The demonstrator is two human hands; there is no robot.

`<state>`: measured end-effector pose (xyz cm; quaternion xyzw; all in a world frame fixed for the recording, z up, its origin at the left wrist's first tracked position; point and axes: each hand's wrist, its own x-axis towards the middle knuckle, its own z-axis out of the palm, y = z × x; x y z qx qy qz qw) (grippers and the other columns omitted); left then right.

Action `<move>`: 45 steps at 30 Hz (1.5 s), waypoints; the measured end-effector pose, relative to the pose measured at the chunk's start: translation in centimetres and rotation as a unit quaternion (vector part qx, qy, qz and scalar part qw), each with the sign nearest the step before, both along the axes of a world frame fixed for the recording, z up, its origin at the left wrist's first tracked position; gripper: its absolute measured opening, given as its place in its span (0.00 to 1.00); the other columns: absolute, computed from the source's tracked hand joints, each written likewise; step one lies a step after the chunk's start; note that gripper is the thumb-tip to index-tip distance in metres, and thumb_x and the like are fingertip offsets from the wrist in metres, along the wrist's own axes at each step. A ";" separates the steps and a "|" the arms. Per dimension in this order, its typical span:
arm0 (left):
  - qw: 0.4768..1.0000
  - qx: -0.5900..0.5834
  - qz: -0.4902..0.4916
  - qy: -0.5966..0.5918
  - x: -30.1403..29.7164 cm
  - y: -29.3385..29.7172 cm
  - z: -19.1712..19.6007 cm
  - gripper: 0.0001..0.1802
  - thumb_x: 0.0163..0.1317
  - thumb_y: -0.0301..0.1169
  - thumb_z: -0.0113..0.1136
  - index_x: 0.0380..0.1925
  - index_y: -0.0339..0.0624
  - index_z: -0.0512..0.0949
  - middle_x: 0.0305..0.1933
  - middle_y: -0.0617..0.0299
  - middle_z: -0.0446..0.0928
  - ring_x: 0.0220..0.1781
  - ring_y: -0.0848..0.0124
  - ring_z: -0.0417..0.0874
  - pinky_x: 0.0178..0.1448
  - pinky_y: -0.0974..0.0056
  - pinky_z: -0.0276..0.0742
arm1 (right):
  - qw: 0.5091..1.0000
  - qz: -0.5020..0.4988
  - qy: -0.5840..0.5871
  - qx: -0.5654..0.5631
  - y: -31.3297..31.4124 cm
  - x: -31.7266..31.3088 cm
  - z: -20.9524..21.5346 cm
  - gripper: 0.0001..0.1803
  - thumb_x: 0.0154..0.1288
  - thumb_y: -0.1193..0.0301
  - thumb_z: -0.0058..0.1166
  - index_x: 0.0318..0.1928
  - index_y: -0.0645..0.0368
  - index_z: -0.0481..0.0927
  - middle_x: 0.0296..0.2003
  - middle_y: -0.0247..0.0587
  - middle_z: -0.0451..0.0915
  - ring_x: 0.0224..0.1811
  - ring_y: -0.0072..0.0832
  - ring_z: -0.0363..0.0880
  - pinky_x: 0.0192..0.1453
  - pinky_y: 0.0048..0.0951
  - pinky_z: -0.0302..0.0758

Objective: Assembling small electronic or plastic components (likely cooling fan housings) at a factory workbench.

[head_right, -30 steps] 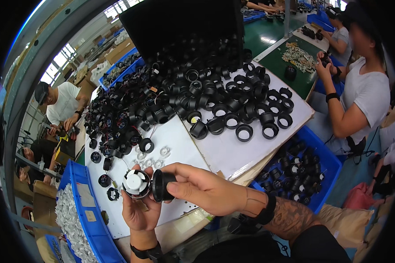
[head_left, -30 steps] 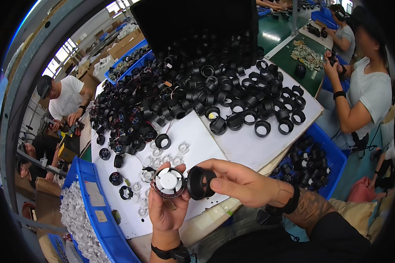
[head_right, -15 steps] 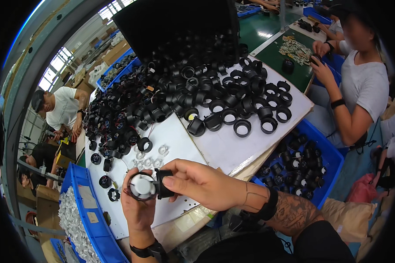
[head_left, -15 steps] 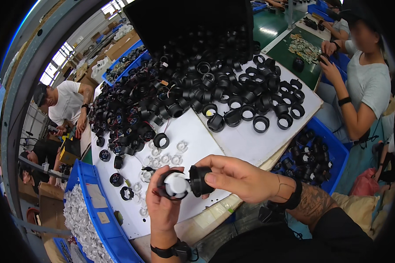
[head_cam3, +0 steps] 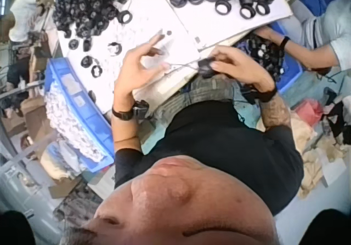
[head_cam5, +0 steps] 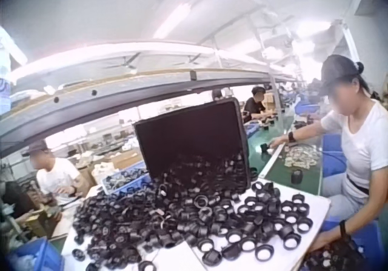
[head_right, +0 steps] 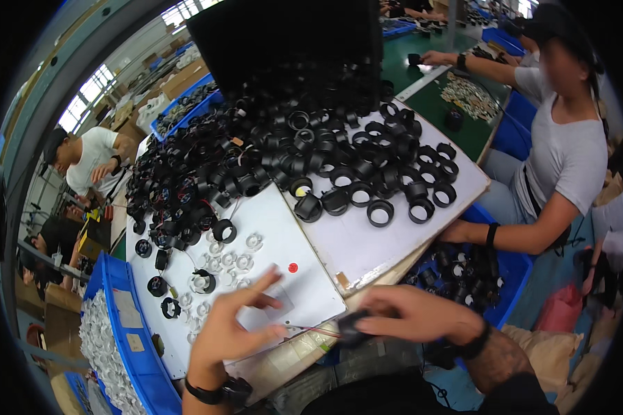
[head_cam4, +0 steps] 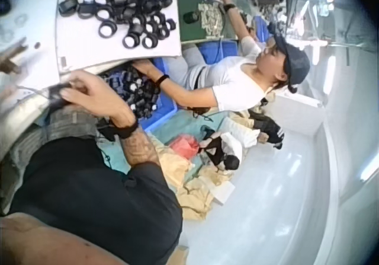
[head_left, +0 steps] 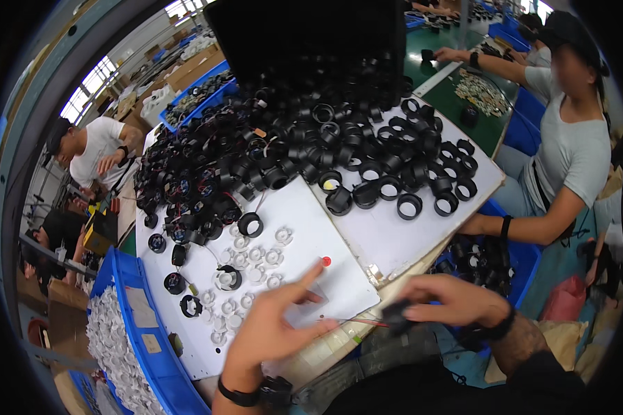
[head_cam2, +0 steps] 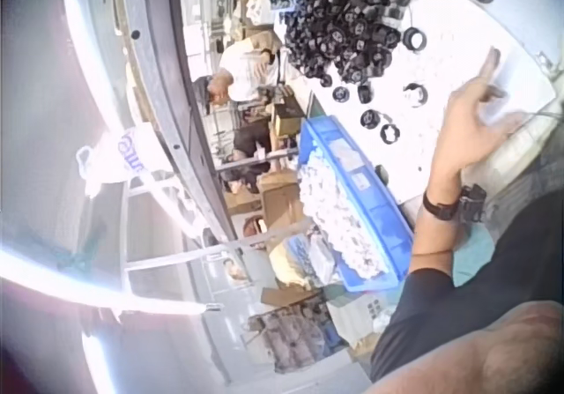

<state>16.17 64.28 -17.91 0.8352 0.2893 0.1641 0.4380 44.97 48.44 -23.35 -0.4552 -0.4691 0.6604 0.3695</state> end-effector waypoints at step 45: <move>0.913 -0.132 0.324 -0.213 -8.3 14.9 -0.5 0.16 0.79 0.30 0.54 0.62 0.42 0.76 0.44 0.60 0.84 0.38 0.73 0.84 0.48 0.68 0.82 | 0.810 -0.079 -0.479 0.329 17.3 -8.5 -4.2 0.10 0.68 0.70 0.61 0.48 0.54 0.85 0.42 0.46 0.81 0.44 0.45 0.84 0.45 0.44 0.81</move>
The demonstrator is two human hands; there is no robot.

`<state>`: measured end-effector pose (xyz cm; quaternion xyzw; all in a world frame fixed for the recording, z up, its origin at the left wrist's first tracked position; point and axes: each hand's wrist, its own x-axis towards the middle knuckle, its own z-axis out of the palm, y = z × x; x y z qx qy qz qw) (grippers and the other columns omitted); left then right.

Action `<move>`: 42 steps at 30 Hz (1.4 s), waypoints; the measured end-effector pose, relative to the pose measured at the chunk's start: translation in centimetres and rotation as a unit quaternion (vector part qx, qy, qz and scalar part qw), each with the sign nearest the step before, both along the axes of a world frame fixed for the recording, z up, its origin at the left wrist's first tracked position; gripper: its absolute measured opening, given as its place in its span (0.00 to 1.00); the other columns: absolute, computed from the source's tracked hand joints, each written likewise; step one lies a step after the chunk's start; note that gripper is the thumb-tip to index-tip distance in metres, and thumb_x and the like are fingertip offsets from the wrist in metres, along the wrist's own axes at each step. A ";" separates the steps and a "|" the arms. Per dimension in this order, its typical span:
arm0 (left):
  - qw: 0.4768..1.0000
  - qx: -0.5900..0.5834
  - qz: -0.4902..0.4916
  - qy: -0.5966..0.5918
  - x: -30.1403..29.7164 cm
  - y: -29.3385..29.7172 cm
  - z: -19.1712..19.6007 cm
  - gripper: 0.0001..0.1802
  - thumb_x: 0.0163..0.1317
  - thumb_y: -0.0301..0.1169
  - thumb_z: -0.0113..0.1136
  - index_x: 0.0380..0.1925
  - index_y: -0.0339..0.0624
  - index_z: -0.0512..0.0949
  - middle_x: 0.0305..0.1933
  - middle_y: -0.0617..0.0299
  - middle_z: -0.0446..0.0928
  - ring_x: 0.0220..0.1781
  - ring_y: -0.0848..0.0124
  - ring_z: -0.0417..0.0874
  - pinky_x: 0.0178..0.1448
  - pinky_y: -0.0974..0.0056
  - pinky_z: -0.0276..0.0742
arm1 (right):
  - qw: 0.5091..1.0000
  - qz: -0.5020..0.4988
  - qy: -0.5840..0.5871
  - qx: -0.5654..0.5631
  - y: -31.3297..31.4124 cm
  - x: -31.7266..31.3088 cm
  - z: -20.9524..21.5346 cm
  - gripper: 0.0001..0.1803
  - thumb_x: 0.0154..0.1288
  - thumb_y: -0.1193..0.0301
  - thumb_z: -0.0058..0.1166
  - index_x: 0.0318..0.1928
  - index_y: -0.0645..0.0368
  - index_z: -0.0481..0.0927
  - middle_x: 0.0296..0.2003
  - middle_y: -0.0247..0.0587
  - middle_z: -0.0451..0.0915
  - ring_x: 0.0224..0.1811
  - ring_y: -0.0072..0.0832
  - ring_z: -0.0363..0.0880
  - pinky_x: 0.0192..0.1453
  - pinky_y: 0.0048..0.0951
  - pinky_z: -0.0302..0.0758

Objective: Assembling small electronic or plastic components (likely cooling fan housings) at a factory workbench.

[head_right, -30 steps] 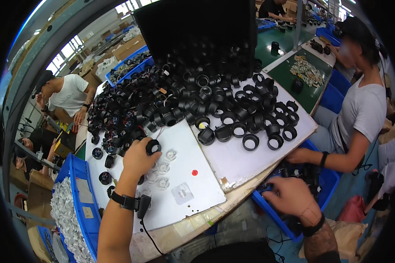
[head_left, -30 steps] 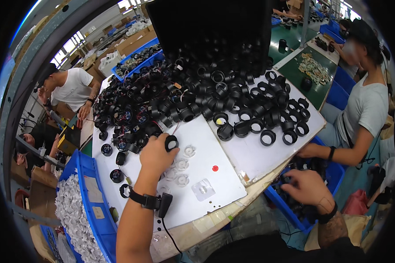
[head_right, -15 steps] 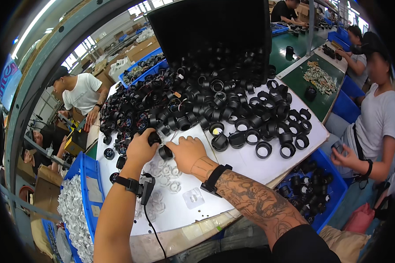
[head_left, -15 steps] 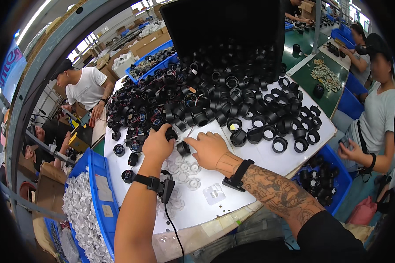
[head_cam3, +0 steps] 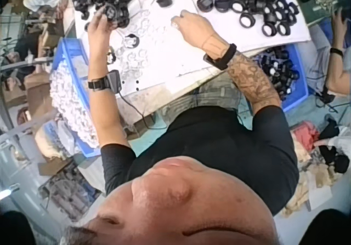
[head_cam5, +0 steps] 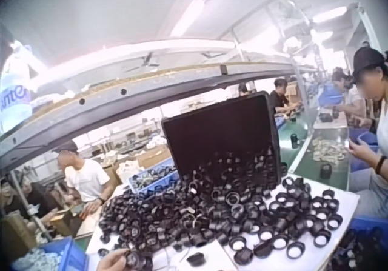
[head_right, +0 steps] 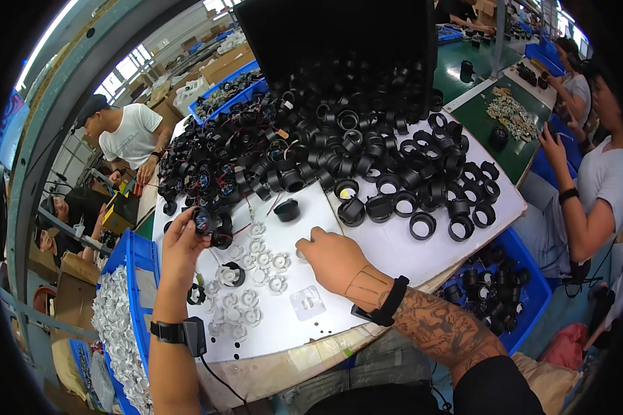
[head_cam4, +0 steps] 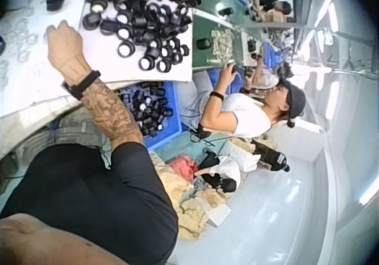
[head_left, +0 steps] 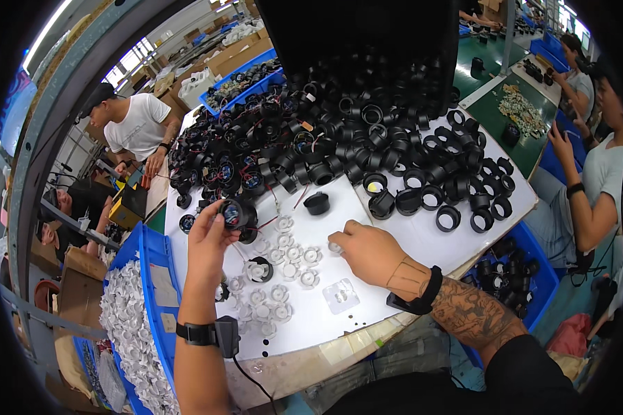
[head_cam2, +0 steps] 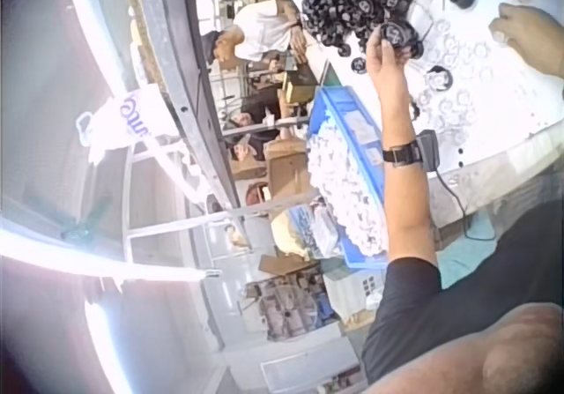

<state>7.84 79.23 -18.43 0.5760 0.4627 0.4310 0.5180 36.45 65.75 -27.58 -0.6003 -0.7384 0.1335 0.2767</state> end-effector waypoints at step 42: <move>0.981 0.178 -0.073 -0.003 9.1 -16.8 -0.6 0.39 0.61 0.21 0.75 0.71 0.28 0.69 0.65 0.44 0.79 0.62 0.62 0.84 0.68 0.59 0.79 | 0.819 0.046 0.572 0.007 -6.8 -2.3 6.9 0.20 0.76 0.79 0.55 0.66 0.63 0.78 0.52 0.54 0.89 0.49 0.32 0.92 0.46 0.30 0.84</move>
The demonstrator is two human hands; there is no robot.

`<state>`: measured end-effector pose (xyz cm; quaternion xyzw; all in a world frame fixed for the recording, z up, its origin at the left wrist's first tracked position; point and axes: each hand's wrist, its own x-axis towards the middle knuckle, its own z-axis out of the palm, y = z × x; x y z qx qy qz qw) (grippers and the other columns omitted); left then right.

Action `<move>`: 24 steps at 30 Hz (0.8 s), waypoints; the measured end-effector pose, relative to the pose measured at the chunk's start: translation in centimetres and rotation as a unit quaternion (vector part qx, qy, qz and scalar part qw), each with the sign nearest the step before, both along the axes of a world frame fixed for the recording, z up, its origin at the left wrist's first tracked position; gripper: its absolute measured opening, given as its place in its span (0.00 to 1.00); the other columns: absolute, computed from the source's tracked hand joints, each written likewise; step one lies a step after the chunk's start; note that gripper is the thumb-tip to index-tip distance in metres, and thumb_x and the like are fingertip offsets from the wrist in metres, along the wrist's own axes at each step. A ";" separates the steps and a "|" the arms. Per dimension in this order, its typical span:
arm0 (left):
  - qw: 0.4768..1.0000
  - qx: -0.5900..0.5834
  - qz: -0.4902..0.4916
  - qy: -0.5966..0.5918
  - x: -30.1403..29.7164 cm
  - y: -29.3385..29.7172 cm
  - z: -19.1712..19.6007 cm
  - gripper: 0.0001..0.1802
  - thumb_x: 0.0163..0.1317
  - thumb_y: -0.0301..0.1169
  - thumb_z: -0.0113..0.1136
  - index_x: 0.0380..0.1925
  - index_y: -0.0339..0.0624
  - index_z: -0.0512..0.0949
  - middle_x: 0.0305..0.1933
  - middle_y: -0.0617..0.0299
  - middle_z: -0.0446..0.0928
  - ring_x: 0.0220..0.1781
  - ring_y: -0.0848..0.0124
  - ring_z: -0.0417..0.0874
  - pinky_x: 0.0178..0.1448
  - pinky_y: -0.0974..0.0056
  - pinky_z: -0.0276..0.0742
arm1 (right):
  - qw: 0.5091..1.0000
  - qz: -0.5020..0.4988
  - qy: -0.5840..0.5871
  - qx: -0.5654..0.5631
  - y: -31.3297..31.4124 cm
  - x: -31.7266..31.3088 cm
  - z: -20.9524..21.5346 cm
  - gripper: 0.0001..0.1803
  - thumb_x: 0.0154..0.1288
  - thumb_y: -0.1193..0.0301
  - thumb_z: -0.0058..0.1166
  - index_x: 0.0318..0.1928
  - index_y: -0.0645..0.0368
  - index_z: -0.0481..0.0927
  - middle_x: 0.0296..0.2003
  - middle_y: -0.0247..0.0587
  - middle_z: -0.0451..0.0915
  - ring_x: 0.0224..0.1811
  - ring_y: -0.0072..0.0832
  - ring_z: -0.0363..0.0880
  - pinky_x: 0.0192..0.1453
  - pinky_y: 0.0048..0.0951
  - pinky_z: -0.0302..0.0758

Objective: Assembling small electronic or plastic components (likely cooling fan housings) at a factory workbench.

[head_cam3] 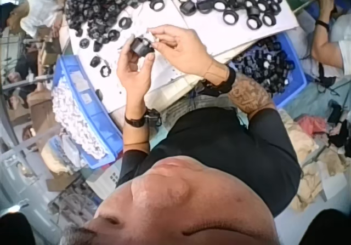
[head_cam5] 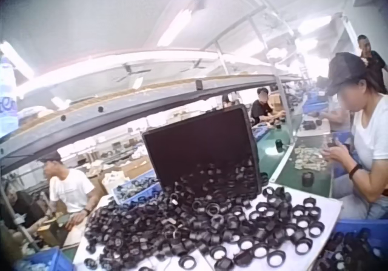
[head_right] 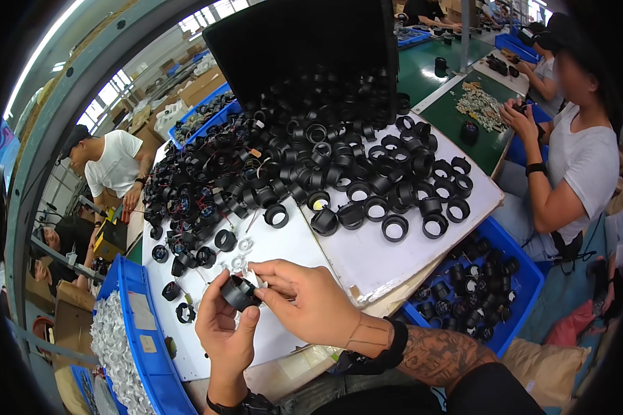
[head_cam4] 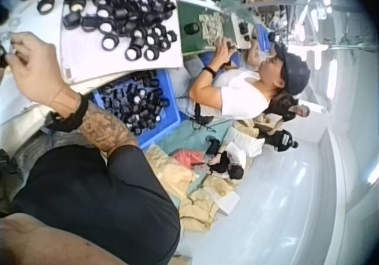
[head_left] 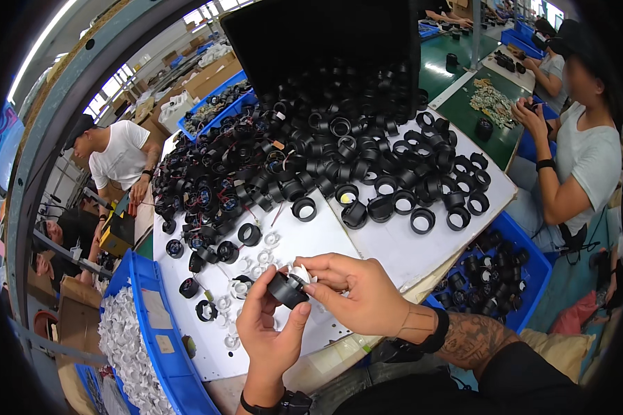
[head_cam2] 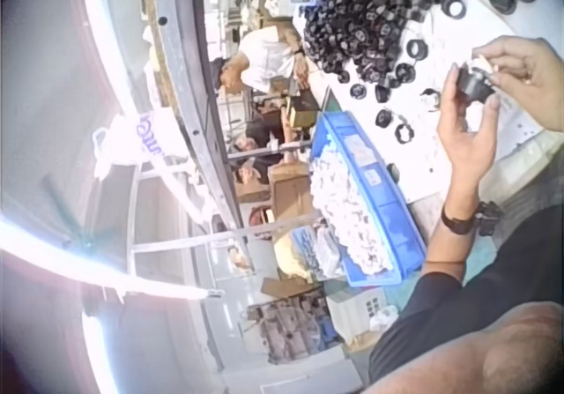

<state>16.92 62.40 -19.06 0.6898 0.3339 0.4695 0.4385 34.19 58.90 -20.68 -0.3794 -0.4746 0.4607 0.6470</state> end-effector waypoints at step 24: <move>0.821 -0.407 0.010 -0.400 -4.9 2.7 -1.4 0.24 0.81 0.55 0.41 0.56 0.54 0.78 0.36 0.49 0.84 0.23 0.62 0.76 0.32 0.58 0.72 | 0.928 0.078 -0.360 0.058 5.1 3.0 -0.2 0.16 0.78 0.60 0.56 0.43 0.62 0.73 0.35 0.49 0.79 0.37 0.43 0.82 0.41 0.42 0.76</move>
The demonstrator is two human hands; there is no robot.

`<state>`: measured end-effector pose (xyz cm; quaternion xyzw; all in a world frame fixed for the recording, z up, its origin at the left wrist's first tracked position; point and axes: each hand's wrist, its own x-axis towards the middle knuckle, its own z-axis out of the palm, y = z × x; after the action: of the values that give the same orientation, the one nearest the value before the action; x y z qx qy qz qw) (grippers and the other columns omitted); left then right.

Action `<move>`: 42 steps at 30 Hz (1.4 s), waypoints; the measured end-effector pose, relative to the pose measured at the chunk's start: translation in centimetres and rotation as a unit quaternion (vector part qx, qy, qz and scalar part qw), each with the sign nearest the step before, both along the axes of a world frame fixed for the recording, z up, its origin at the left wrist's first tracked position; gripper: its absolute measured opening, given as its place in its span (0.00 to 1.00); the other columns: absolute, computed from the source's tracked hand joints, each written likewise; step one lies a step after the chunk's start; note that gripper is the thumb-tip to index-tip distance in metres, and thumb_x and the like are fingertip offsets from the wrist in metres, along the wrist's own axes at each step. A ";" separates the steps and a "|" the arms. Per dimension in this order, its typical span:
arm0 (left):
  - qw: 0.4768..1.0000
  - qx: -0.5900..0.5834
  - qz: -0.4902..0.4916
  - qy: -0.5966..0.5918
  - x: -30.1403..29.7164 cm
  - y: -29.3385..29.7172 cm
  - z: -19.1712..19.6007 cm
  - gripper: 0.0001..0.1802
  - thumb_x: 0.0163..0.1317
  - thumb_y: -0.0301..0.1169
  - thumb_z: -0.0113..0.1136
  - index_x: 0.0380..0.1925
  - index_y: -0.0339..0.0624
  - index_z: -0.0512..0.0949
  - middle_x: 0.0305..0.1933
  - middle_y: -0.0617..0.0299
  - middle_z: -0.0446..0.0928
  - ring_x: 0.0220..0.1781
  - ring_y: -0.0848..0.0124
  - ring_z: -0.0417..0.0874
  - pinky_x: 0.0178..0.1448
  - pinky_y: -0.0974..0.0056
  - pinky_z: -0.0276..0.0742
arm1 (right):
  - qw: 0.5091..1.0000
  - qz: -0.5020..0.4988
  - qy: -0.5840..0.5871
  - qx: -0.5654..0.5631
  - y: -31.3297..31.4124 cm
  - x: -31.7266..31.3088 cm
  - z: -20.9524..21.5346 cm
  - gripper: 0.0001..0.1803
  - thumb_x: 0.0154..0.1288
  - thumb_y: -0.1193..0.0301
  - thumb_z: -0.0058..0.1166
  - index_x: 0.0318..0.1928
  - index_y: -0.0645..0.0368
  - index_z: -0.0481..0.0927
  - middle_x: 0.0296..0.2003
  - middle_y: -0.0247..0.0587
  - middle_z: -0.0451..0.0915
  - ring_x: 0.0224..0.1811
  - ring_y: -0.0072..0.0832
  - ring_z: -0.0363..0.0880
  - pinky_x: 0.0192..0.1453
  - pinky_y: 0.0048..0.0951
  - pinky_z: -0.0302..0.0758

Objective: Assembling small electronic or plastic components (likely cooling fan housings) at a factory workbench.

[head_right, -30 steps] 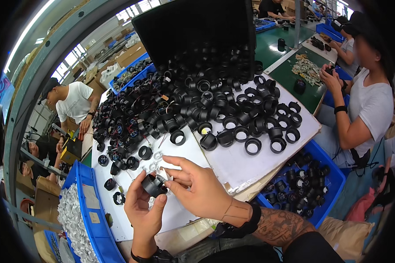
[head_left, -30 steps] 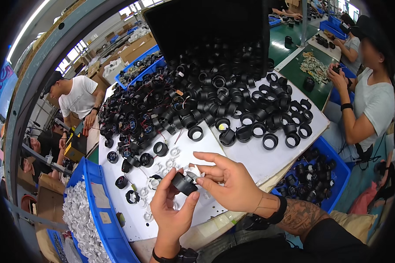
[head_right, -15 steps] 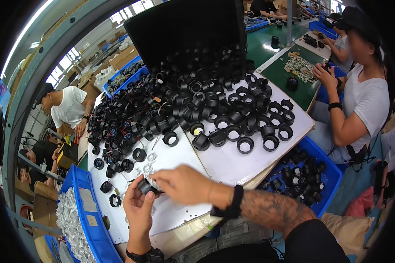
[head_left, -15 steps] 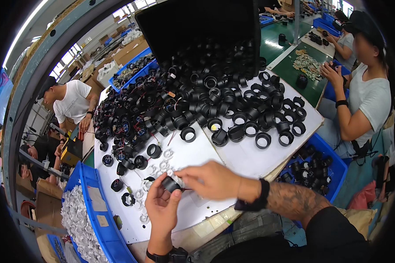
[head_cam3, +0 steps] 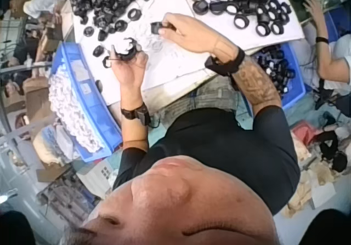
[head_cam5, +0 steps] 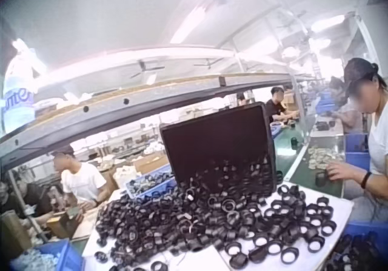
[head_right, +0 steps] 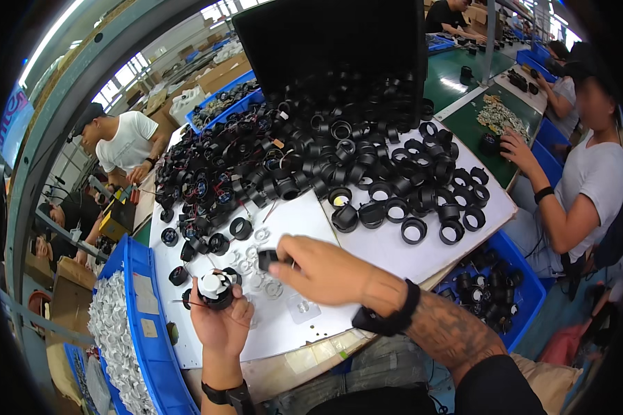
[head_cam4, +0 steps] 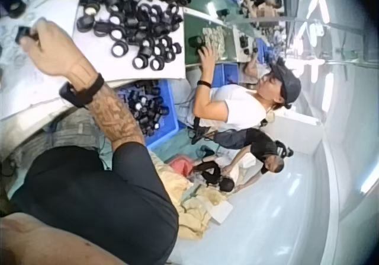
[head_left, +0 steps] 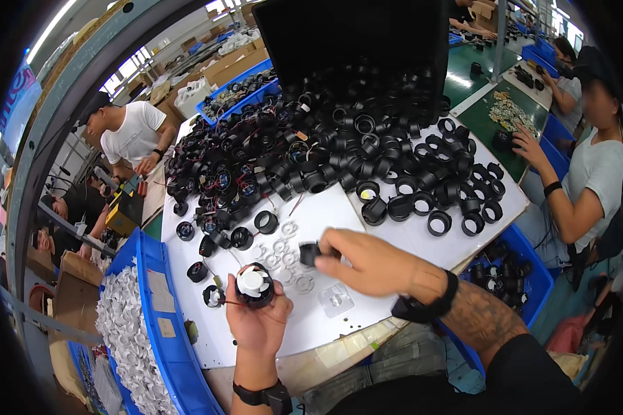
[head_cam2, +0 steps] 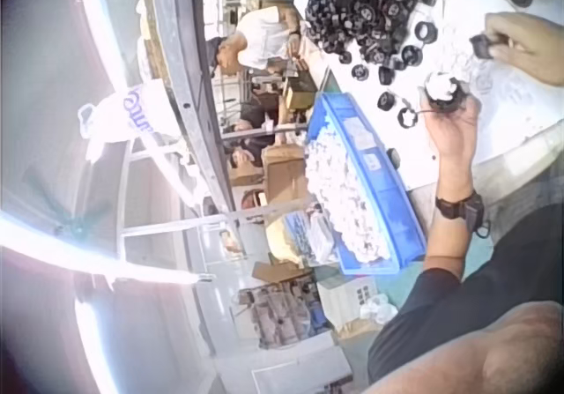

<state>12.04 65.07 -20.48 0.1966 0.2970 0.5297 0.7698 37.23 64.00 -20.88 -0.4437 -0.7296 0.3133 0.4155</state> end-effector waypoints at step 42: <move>0.930 0.155 -0.077 0.324 6.2 -2.4 3.6 0.23 0.77 0.53 0.37 0.40 0.48 0.74 0.27 0.67 0.75 0.18 0.80 0.65 0.18 0.74 0.54 | 0.966 -0.002 0.259 -0.010 -6.0 -1.1 3.0 0.23 0.64 0.72 0.74 0.57 0.67 0.82 0.46 0.45 0.85 0.48 0.28 0.90 0.54 0.30 0.87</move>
<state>18.21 62.71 -16.90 0.4968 0.4280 0.4155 0.6304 36.12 58.03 -17.87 -0.3530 -0.5934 0.4237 0.5863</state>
